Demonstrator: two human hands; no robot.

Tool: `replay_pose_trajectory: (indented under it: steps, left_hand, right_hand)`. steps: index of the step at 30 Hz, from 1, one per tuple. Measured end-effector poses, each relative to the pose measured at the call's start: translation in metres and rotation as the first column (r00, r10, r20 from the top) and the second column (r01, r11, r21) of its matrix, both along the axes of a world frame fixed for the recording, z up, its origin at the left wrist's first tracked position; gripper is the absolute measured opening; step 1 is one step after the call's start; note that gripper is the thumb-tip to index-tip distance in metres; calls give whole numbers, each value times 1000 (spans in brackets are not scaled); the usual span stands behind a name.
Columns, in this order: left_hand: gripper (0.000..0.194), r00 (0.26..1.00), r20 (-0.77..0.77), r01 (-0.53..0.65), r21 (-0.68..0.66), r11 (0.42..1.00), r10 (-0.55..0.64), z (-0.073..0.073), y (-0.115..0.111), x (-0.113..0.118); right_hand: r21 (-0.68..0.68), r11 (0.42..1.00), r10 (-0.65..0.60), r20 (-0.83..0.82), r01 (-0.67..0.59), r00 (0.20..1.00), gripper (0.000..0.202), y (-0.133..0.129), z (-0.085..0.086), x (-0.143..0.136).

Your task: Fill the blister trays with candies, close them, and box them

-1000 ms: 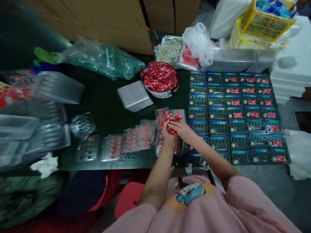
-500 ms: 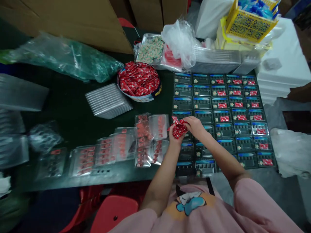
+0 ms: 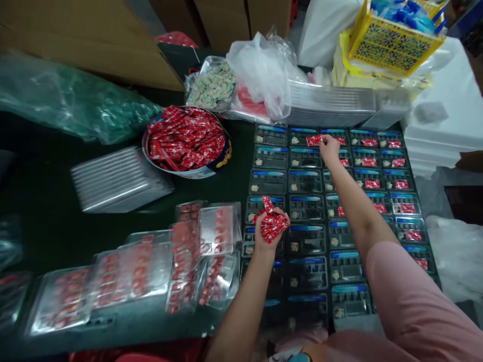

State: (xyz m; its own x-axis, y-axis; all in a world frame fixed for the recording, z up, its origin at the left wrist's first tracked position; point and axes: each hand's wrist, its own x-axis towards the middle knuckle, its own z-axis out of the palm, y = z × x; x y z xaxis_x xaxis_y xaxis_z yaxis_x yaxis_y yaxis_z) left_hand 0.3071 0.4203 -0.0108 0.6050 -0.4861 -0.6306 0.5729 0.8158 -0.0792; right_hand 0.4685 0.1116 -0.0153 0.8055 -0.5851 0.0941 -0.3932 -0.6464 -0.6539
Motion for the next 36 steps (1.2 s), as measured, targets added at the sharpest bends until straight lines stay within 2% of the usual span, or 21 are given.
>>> replay_pose_trajectory:
  steps: [3,7,12,15,17,19,20,21,22,23,24,25,26,27,30,31,34,36]
  left_hand:
    - [10,1000,21,1,-1,1000,-1,2,-7,1]
    - [9,1000,6,7,-8,1000,-7,7,-13,4]
    - [9,999,30,14,-1,1000,-14,11,-21,13]
    - [11,999,43,30,34,999,-32,10,-27,21]
    - [13,998,45,49,50,998,-51,8,-31,27]
    - [13,997,57,55,67,996,-59,6,-35,32]
    - [13,996,64,55,79,995,-61,6,-37,35]
    - [12,995,71,56,93,994,-63,5,-39,37]
    - [11,995,79,59,106,993,-67,4,-41,40]
    - [10,994,86,64,116,991,-74,4,-42,42]
    - [9,992,94,68,122,990,-80,4,-42,44]
    - [8,991,102,71,121,990,-84,3,-43,45]
    - [8,990,108,72,115,991,-85,3,-42,47]
    - [8,990,110,73,106,992,-85,3,-42,47]
    - [8,994,91,61,62,996,-66,0,-37,48]
    - [9,994,88,53,43,998,-57,-1,-35,47]
    - [12,994,99,49,8,999,-50,-4,-28,46]
    - [13,993,99,56,35,998,-59,-6,-24,45]
  right_hand:
    - [-12,999,-51,-84,51,995,29,-11,-18,28]
    - [-32,992,-128,-217,124,968,31,-15,-31,42]
    - [-121,991,-91,-283,59,955,30,-19,-42,46]
    - [-156,988,-52,-243,14,969,29,-17,-41,46]
    - [-166,986,-5,-154,-21,988,33,-6,-34,44]
    - [-99,981,156,-106,-167,982,36,15,-21,37]
    - [-11,955,295,-120,-298,948,35,29,-12,31]
    - [116,890,455,-148,-441,878,34,44,-3,25]
    - [266,780,616,-172,-566,769,35,60,7,18]
    - [406,652,745,-185,-640,642,36,75,15,10]
    - [505,542,829,-192,-672,525,37,89,22,3]
    - [566,462,880,-200,-683,430,36,101,28,-2]
    - [591,427,901,-215,-685,377,31,110,32,-6]
    - [591,427,903,-234,-685,361,24,117,33,-9]
    - [606,462,884,-253,-647,394,11,125,33,-5]
    - [643,443,892,-241,-625,384,10,125,32,-3]
    - [756,328,938,-191,-567,288,21,125,35,3]
    - [771,321,943,-204,-550,264,29,125,39,5]
